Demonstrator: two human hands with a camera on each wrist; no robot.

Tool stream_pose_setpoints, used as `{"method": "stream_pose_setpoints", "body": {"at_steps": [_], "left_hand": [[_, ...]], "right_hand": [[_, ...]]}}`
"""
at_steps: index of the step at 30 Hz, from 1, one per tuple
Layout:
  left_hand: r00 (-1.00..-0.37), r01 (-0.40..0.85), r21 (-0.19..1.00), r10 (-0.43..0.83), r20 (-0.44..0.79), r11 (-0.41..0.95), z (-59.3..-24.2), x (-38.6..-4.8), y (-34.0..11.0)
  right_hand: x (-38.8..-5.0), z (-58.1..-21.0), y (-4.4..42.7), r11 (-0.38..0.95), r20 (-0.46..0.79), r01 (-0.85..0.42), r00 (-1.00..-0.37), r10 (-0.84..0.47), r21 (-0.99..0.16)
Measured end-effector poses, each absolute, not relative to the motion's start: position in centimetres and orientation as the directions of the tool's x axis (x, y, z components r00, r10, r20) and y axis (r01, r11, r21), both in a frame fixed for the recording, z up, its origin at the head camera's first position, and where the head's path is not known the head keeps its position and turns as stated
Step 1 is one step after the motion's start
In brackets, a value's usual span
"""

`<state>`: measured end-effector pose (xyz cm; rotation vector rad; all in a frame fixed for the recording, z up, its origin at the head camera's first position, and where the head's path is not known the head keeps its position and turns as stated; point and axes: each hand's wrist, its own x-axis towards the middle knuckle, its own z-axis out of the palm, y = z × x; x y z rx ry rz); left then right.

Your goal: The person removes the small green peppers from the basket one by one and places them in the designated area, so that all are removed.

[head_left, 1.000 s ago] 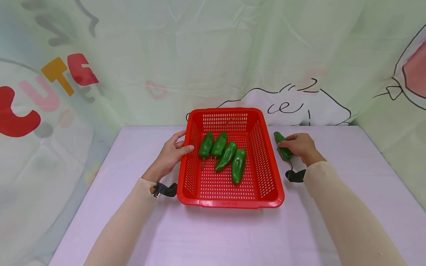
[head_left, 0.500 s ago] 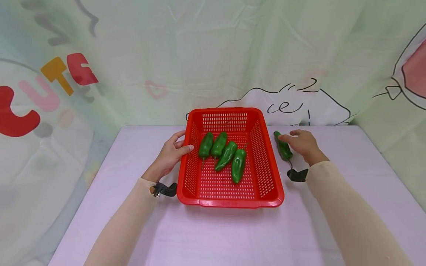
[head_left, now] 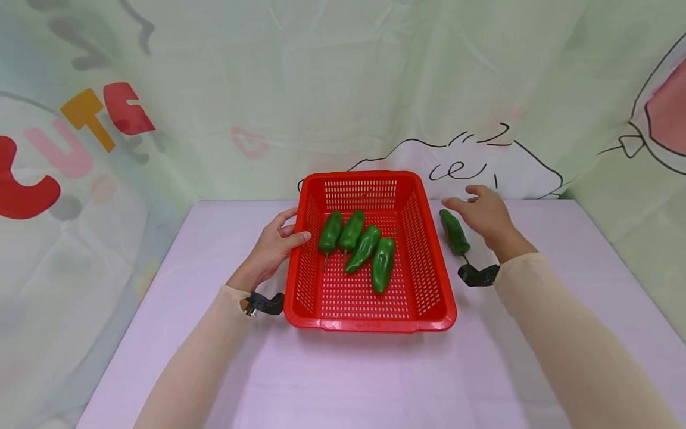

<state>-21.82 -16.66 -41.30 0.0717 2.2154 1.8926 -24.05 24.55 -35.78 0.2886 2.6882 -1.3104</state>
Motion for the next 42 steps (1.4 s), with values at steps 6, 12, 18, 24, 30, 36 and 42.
{"method": "stream_pose_setpoints", "body": {"at_steps": [6, 12, 18, 24, 30, 36, 42], "left_hand": [[-0.972, -0.115, 0.981, 0.186, -0.143, 0.158, -41.2, -21.8, -16.7], [-0.972, -0.119, 0.980, 0.184, -0.148, 0.160, -41.1, -21.8, -16.6], [-0.973, -0.118, 0.980, 0.178, -0.146, 0.161, -41.1, -21.7, -16.6], [-0.972, -0.119, 0.979, 0.184, -0.149, 0.163, -41.0, -21.7, -16.6], [-0.971, -0.119, 0.979, 0.186, -0.150, 0.165, -41.0, -21.6, -16.6], [-0.970, -0.124, 0.977, 0.185, -0.156, 0.172, -41.0, -21.7, -16.6], [-0.969, -0.131, 0.974, 0.182, -0.164, 0.184, -40.8, -21.6, -16.6]], "right_hand": [[-23.2, -33.4, 22.4, 0.585, -0.175, 0.203, -0.979, 0.105, -0.785], [-22.3, -31.5, 20.1, 0.541, -0.144, 0.169, -0.986, 0.089, -0.824], [-21.6, -30.2, 18.0, 0.513, -0.143, 0.158, -0.987, 0.069, -0.844], [-21.0, -29.9, 16.5, 0.490, -0.176, 0.168, -0.984, 0.029, -0.856], [-20.8, -31.2, 15.0, 0.508, -0.215, 0.172, -0.976, -0.026, -0.844], [-20.7, -32.4, 13.8, 0.560, -0.283, 0.210, -0.958, -0.045, -0.802], [-20.7, -33.1, 12.8, 0.661, -0.376, 0.275, -0.927, -0.012, -0.698]]}}
